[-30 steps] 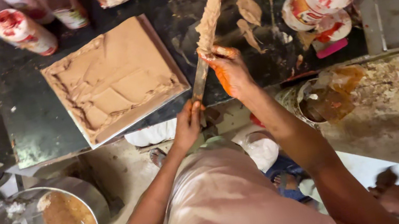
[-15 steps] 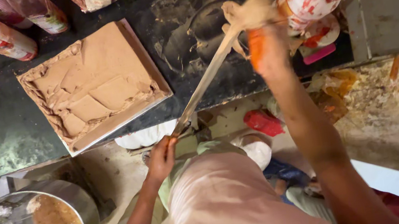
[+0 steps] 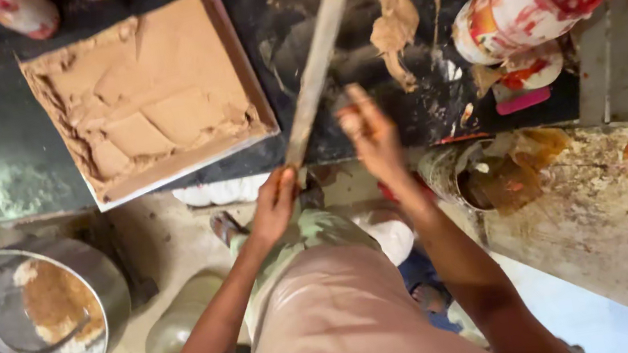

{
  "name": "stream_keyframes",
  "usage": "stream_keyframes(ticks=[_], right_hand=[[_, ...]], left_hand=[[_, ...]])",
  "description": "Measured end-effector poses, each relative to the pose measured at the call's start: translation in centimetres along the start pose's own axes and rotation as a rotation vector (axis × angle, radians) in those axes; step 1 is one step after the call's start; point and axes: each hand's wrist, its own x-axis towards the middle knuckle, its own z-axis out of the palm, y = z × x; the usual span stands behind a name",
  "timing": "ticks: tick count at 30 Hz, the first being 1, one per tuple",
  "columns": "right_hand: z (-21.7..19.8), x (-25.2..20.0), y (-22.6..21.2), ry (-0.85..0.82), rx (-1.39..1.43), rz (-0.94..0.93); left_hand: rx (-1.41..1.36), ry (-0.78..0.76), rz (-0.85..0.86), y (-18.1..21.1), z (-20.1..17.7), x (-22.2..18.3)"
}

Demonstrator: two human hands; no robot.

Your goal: The person spreads a brown frosting onto a square board using a long spatula, occasionally scraping excess frosting off the spatula onto the workspace surface.

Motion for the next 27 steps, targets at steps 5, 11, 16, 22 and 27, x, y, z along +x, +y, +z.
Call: stream_keyframes(ticks=[5,11,16,22,27], right_hand=[[6.9,-2.1,-1.2,-0.084,0.308,-0.186],[5.6,-3.1,0.1,0.094,0.387,-0.061],[7.8,-6.3,2.7,0.272,0.095,-0.073],[13.9,-10.2,1.9,0.434,-0.592,-0.256],[17.4,-10.2,0.4,0.531,-0.694,-0.281]], left_hand=[[0.137,-0.166,0.045,2.4,1.3,0.0],[0.203,0.472,0.169,1.1,-17.1,-3.1],[-0.051,0.619,-0.019,-5.8,-33.4,0.3],[-0.331,0.35,-0.283,-11.0,-34.4,1.8],[-0.519,0.086,-0.512,-8.9,-30.8,0.4]])
